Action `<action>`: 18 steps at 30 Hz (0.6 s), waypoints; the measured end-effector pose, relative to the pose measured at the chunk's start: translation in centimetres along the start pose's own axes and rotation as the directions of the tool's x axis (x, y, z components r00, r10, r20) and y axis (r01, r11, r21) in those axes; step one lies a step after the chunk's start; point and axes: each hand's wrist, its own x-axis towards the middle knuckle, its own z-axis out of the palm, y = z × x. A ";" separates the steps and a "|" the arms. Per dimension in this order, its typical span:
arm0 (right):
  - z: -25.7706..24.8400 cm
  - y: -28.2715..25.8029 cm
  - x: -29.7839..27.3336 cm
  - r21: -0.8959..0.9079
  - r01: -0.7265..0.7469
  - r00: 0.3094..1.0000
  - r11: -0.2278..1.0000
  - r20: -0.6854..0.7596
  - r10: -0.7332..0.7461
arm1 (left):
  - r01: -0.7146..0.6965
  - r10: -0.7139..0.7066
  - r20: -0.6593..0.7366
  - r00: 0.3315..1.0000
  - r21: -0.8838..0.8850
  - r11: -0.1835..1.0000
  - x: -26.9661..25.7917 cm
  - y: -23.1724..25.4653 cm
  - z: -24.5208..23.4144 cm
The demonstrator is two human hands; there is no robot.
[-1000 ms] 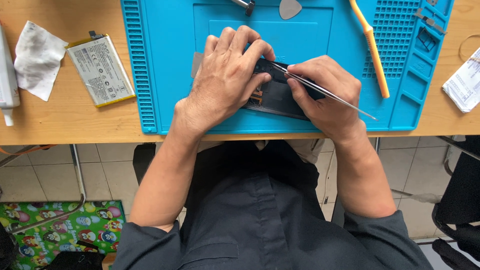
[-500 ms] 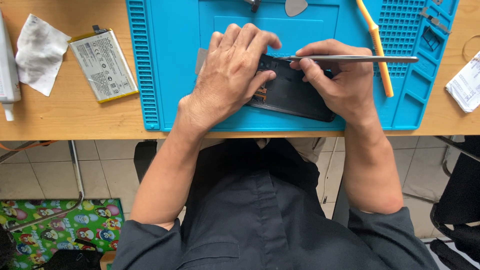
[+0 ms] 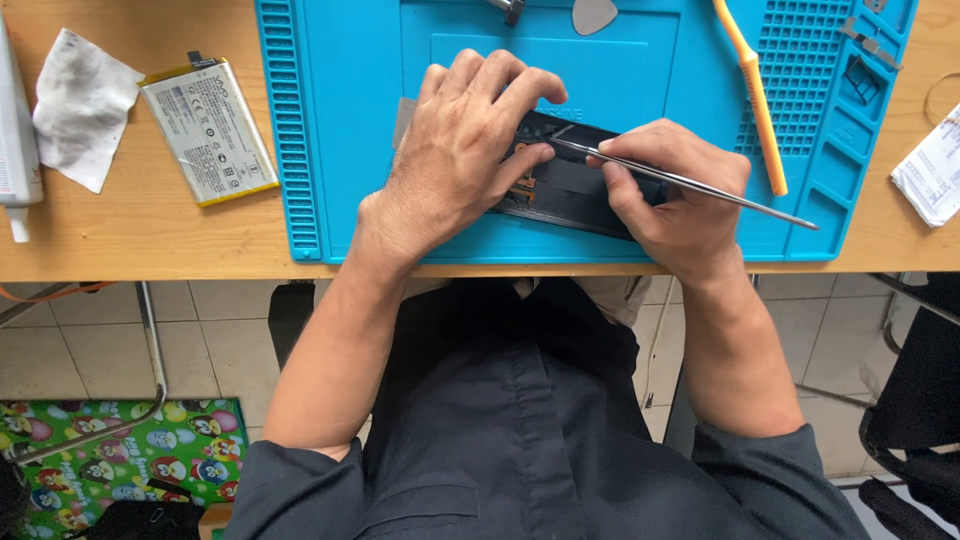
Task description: The person cleans the back of a disassembled smartphone using a toothbrush and tweezers. They then clean small screws on a blue work mat with the toothbrush and tweezers before wiping the phone again.
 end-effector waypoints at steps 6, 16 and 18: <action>-0.1 0.0 -0.6 0.035 0.025 0.998 0.999 -0.053 -0.023 | -0.034 0.033 -0.027 0.999 -0.007 0.999 -0.1 0.1 0.0; -0.5 -0.1 -1.7 0.047 0.037 0.987 0.998 -0.158 -0.029 | -0.118 0.159 -0.171 0.972 0.226 0.967 -0.1 1.0 1.0; -0.6 0.3 -2.1 0.058 0.044 0.973 0.997 -0.230 -0.029 | -0.126 0.170 -0.174 0.970 0.238 0.963 -0.1 0.9 0.9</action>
